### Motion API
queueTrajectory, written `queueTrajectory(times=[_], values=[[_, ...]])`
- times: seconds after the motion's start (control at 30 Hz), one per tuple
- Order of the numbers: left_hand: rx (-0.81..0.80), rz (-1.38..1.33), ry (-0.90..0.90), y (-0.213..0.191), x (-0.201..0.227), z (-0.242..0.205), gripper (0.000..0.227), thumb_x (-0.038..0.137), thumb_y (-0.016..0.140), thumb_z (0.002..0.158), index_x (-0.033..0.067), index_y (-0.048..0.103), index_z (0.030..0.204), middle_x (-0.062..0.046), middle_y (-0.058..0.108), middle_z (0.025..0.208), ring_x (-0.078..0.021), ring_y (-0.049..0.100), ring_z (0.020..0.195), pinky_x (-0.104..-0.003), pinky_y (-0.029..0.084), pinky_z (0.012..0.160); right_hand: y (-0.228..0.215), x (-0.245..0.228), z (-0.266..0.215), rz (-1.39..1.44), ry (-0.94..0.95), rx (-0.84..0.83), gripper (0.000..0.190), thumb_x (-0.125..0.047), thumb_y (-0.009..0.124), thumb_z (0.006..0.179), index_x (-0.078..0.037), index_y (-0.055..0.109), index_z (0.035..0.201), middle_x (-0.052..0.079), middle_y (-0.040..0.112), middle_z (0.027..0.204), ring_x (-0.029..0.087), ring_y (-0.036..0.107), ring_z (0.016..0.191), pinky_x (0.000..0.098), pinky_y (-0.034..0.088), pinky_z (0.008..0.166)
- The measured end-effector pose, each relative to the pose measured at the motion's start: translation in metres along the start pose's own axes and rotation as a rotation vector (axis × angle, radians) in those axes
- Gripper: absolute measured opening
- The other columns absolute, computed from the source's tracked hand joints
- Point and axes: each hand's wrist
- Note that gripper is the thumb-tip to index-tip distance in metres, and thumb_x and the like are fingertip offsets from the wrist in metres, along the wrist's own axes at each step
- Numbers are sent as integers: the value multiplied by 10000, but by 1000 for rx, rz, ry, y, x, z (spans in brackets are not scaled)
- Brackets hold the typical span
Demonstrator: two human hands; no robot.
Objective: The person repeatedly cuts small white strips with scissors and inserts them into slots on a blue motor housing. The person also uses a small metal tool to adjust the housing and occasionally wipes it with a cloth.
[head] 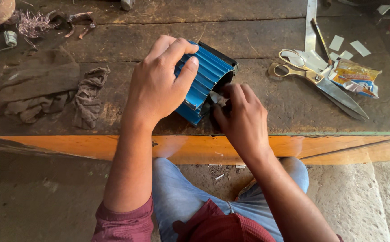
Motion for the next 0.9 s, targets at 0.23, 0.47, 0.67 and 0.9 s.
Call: queueTrajectory(times=[0.23,0.47,0.67,0.9], values=[[2,-15,-7,0,0,0,212,270,611,1030,144,696,1177,-62,690,1174,-297,734,993,-412,589,812,12,6,11,-20,12,-16,162,-141,775,894,-67,687,1008,151,703,889,377,686,790,452,540,683],[2,-17,7,-1,0,-2,204,268,615,1039,145,687,1185,-64,687,1187,-307,729,1006,-418,585,824,10,7,6,-5,-9,22,178,-104,751,883,-79,672,1040,127,692,935,363,689,817,444,550,691],[-9,-13,20,-2,-1,1,213,270,626,1029,145,692,1189,-79,681,1188,-316,721,1021,-422,577,832,11,9,12,-15,-14,29,153,-139,789,878,-90,681,974,111,665,914,358,682,794,450,546,675],[-29,-8,68,-3,-5,3,209,268,627,1046,144,691,1201,-80,674,1207,-316,721,1057,-427,578,878,14,13,15,-38,10,53,122,-109,785,850,-88,692,926,115,655,932,363,690,785,446,562,669]])
Point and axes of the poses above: each hand's wrist, its own z-axis towards the middle knuckle, its own y-axis out of the palm, x = y × z
